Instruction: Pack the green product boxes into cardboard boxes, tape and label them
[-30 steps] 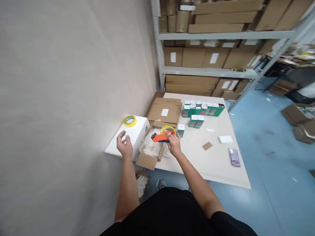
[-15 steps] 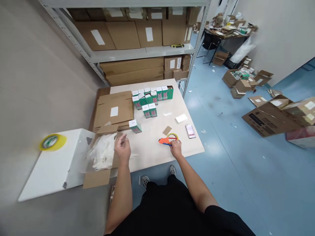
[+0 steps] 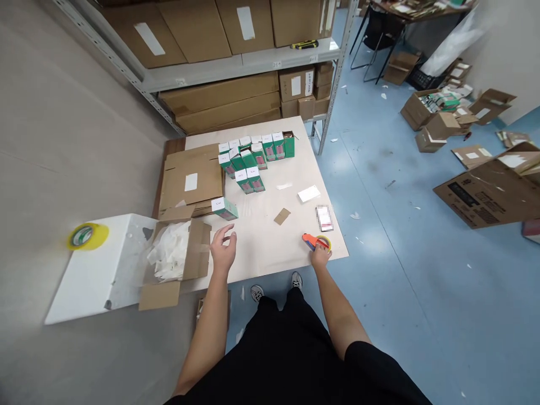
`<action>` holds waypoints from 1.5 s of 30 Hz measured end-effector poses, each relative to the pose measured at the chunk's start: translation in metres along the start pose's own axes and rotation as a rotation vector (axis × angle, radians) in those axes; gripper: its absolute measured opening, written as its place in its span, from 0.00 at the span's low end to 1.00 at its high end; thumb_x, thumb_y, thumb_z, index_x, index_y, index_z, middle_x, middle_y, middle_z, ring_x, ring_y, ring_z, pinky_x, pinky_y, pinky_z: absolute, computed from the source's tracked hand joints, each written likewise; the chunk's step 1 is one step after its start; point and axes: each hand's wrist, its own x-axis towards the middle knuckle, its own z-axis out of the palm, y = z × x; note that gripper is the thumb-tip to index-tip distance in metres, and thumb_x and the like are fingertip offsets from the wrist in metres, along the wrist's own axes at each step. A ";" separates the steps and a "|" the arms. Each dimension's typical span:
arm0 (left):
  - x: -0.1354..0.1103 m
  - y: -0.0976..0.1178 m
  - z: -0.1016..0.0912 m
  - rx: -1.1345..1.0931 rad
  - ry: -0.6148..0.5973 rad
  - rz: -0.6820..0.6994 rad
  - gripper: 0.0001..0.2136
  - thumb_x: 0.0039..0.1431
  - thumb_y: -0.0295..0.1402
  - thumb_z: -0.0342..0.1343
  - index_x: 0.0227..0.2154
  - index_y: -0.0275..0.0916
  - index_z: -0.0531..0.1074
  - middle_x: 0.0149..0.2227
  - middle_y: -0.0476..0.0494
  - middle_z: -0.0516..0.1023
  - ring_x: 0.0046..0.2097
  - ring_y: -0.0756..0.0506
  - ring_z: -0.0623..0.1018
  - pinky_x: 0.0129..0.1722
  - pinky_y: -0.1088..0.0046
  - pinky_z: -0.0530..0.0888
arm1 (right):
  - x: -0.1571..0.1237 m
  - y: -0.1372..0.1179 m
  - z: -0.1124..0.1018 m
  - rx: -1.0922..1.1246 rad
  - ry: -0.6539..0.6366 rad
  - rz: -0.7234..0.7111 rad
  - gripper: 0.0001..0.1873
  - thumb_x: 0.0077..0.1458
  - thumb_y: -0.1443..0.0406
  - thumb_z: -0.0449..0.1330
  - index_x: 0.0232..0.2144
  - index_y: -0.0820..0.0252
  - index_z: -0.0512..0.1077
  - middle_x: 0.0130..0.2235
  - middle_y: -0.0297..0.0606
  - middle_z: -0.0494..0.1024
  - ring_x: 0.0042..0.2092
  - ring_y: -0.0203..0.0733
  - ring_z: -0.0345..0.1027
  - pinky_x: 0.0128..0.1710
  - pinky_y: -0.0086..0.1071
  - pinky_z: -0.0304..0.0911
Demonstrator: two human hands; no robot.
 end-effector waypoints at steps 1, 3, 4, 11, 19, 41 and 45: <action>0.000 0.000 0.001 -0.006 0.002 -0.004 0.13 0.67 0.37 0.54 0.50 0.43 0.79 0.51 0.38 0.80 0.54 0.41 0.79 0.48 0.62 0.82 | 0.000 -0.003 -0.005 0.003 0.002 -0.007 0.21 0.55 0.67 0.60 0.52 0.61 0.76 0.54 0.52 0.80 0.63 0.62 0.67 0.65 0.56 0.54; 0.002 0.002 0.002 -0.021 0.000 -0.008 0.14 0.67 0.37 0.54 0.50 0.43 0.79 0.52 0.39 0.80 0.54 0.41 0.79 0.48 0.62 0.82 | -0.001 -0.012 -0.019 0.047 0.022 -0.050 0.25 0.54 0.66 0.60 0.55 0.62 0.75 0.55 0.53 0.79 0.63 0.60 0.67 0.64 0.52 0.58; 0.003 0.004 0.002 -0.028 -0.004 -0.008 0.14 0.67 0.37 0.54 0.51 0.44 0.79 0.52 0.39 0.80 0.54 0.41 0.79 0.49 0.62 0.82 | -0.001 -0.019 -0.028 0.092 0.034 -0.085 0.27 0.55 0.65 0.60 0.57 0.61 0.74 0.57 0.53 0.79 0.63 0.59 0.67 0.63 0.49 0.59; 0.017 0.017 -0.015 -0.072 -0.128 -0.040 0.20 0.66 0.38 0.57 0.59 0.47 0.75 0.63 0.39 0.74 0.64 0.38 0.74 0.57 0.57 0.79 | -0.018 -0.109 -0.095 0.530 0.089 -0.443 0.35 0.58 0.53 0.59 0.63 0.63 0.71 0.63 0.51 0.75 0.65 0.58 0.68 0.66 0.50 0.62; 0.000 0.001 -0.076 -0.052 -0.024 -0.082 0.24 0.67 0.42 0.58 0.65 0.49 0.71 0.68 0.39 0.69 0.68 0.37 0.69 0.61 0.55 0.76 | -0.066 -0.232 -0.113 0.651 -0.058 -0.877 0.29 0.60 0.53 0.60 0.61 0.53 0.73 0.63 0.46 0.75 0.64 0.57 0.69 0.65 0.58 0.64; 0.133 -0.166 -0.186 -0.260 0.114 -0.299 0.26 0.65 0.43 0.61 0.63 0.45 0.72 0.62 0.37 0.75 0.64 0.36 0.74 0.58 0.59 0.78 | -0.072 -0.452 -0.021 0.410 -0.118 -0.992 0.31 0.60 0.58 0.60 0.65 0.53 0.69 0.67 0.45 0.71 0.69 0.55 0.62 0.66 0.54 0.65; 0.181 -0.218 -0.193 -0.255 0.039 -0.332 0.28 0.65 0.47 0.61 0.64 0.43 0.71 0.65 0.33 0.72 0.64 0.35 0.74 0.61 0.55 0.76 | -0.062 -0.491 0.000 0.265 -0.107 -0.978 0.33 0.61 0.56 0.59 0.67 0.54 0.66 0.69 0.46 0.69 0.71 0.55 0.59 0.70 0.55 0.58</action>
